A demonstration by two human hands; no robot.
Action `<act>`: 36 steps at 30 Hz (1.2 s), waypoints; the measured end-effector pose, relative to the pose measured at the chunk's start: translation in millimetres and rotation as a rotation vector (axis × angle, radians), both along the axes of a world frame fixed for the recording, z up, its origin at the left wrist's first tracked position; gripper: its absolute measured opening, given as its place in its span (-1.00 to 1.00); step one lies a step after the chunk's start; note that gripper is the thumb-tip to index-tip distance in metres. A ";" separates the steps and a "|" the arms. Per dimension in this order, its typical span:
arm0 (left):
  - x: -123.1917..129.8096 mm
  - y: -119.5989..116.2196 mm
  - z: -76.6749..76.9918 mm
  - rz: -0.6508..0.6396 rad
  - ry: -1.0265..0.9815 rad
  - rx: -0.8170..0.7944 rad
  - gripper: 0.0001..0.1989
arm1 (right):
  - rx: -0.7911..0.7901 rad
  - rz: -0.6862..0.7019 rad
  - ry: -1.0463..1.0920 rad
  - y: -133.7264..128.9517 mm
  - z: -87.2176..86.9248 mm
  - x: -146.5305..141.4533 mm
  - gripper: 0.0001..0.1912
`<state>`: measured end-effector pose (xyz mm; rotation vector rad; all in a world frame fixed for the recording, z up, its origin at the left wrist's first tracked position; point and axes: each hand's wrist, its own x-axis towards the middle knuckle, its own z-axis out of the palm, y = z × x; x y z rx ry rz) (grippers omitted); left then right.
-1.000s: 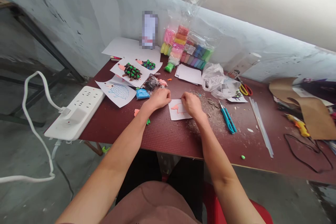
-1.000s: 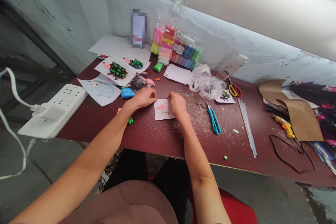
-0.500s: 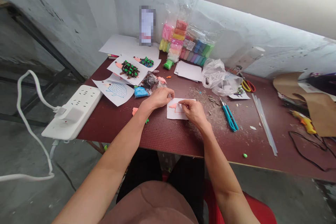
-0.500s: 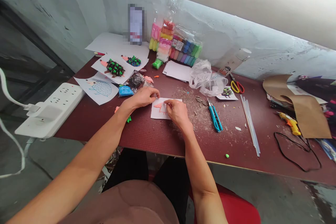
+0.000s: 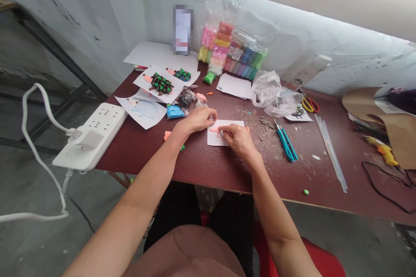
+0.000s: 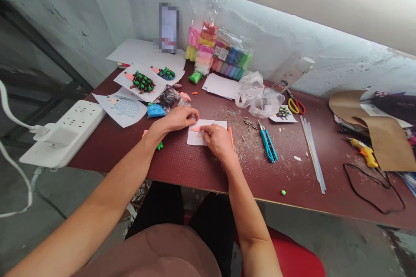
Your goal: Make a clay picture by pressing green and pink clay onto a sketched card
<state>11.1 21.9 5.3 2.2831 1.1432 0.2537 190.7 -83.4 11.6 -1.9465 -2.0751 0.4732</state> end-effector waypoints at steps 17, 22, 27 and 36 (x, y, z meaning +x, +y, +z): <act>-0.3 -0.3 -2.3 0.002 -0.009 0.007 -0.74 | 0.001 0.012 -0.053 3.5 4.0 -4.8 -0.62; -0.4 -0.7 -2.0 0.002 -0.001 0.006 -0.73 | -0.008 0.013 -0.062 2.4 6.3 -6.2 -0.63; -0.1 -2.9 -1.1 0.010 -0.003 0.023 -0.74 | 0.031 -0.026 -0.032 1.7 1.3 -1.2 -0.64; 2.4 -3.6 -0.2 -0.010 0.014 0.021 -0.75 | 0.016 0.045 -0.036 4.6 2.6 -0.5 -0.65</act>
